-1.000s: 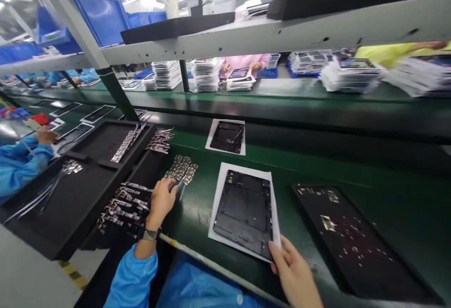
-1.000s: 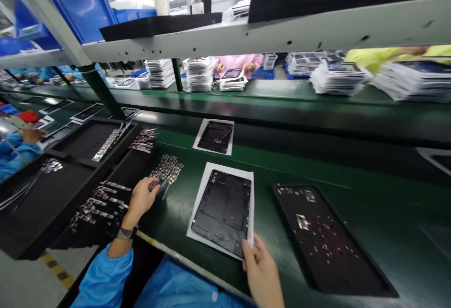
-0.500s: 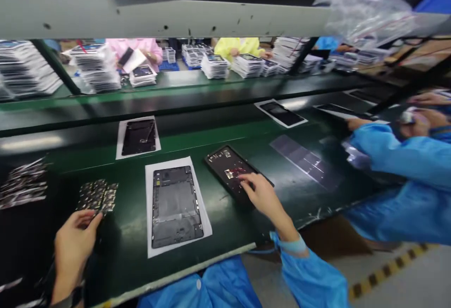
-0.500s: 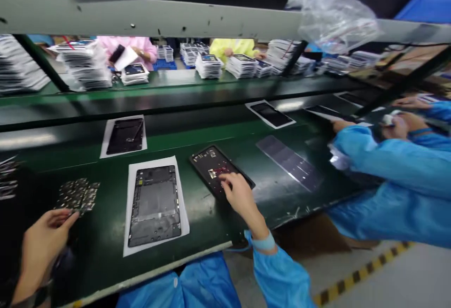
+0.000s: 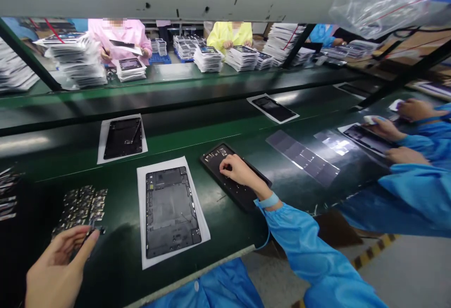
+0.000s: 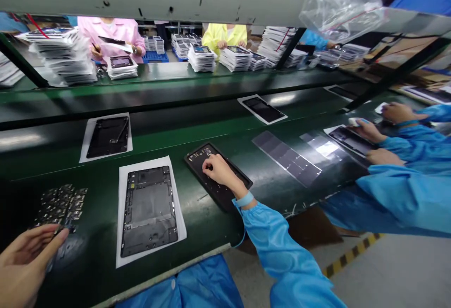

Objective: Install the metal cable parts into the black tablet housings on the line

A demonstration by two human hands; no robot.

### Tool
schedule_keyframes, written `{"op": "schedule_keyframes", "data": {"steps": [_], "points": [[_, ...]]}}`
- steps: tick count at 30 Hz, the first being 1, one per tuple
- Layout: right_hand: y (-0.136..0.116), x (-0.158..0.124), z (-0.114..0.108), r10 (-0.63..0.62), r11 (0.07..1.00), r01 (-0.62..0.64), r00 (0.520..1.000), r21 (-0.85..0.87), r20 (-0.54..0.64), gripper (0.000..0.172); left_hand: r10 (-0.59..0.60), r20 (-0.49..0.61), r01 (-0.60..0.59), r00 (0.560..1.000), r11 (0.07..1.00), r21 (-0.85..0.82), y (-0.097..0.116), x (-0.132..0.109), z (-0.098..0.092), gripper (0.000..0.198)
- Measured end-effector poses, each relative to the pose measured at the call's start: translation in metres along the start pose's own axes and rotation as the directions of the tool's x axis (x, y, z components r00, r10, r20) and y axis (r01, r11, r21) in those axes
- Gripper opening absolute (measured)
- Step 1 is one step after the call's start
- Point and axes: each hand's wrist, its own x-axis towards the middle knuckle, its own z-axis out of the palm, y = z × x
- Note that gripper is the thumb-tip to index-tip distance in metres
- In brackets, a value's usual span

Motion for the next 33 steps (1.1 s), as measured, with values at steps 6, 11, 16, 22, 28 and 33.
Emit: {"op": "schedule_keyframes", "data": {"steps": [6,11,16,22,28,33], "points": [[0.005,-0.002,-0.013,0.154,0.944,-0.119,0.984,0.308,-0.092,0.018,-0.072,0.098,0.076,0.993,0.996,-0.042,0.0,0.004,0.006,0.044],[0.015,-0.002,-0.02,0.302,0.841,-0.161,0.932,0.517,-0.201,0.023,-0.06,0.138,0.072,0.989,0.994,-0.084,0.014,-0.001,0.023,0.052],[0.016,-0.003,-0.021,0.379,0.76,-0.123,0.882,0.638,-0.28,0.026,0.13,0.315,-0.13,0.94,0.991,-0.023,0.031,-0.014,0.047,0.034],[0.005,-0.008,-0.03,0.408,0.707,-0.052,0.844,0.706,-0.347,0.025,0.299,0.548,-0.294,0.781,0.951,-0.101,0.041,-0.028,0.079,0.026],[-0.026,-0.017,-0.023,0.397,0.582,0.062,0.849,0.811,-0.35,0.025,0.385,0.611,-0.331,0.691,0.921,-0.206,0.061,-0.047,0.117,0.022],[-0.085,-0.043,0.034,0.321,0.172,-0.037,0.947,0.984,-0.02,0.021,0.417,0.63,-0.344,0.655,0.907,-0.242,0.066,-0.062,0.136,0.019]]}}
